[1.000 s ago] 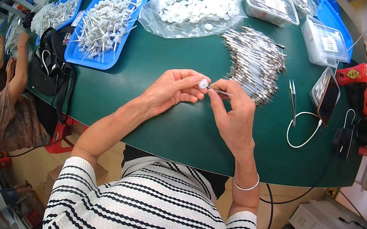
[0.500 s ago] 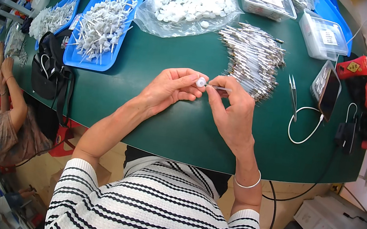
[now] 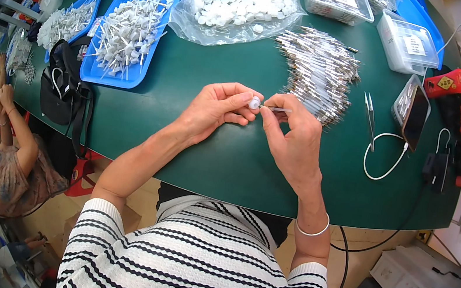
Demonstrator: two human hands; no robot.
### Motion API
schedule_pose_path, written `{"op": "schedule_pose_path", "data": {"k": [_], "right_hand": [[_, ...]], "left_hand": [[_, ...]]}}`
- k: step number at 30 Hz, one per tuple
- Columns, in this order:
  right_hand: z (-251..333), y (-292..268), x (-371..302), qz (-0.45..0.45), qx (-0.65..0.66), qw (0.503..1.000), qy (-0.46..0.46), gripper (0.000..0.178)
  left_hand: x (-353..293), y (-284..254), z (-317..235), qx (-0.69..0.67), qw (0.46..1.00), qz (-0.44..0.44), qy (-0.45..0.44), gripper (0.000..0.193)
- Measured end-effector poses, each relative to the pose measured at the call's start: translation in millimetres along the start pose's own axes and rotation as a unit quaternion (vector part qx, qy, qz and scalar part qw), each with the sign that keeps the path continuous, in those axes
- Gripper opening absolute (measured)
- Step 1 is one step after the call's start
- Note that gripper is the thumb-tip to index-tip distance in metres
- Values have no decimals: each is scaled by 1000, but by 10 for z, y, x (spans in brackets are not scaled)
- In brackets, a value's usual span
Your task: The person repeatedly picks up small white plastic caps and metal rods from a green table. They insert the metal rod into the cap and place the assembled unit into a blue tray. The process is repetitive and involves handling small parts one by one.
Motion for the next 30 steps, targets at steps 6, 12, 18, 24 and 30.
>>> {"op": "schedule_pose_path", "data": {"k": [6,12,18,24,30], "right_hand": [[-24,-14,2,-3,30,999,29,11],[-42,-16,3,-5,23,999,25,12],[-57,-15,-1,7,23,999,25,12],[-56,-25,2,13,28,999,26,12],[-52,-21,2,15,21,1000,16,12]], "left_hand": [[0,9,11,29,1000,-1,8,25],[-4,15,-2,15,1000,11,2,26],[6,-15,21,16,1000,12,5,26],[2,11,1,21,1000,8,9,26],[7,5,11,22,1000,-2,8,26]]}}
Point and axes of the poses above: each hand's wrist, its own x-axis towards the middle knuckle, its own y-axis out of the palm, z = x × y, the point moved 5 cm from there along x, towards the middle knuckle, and after that the axes turned 3 degrees about x, right-handed, at the moved point
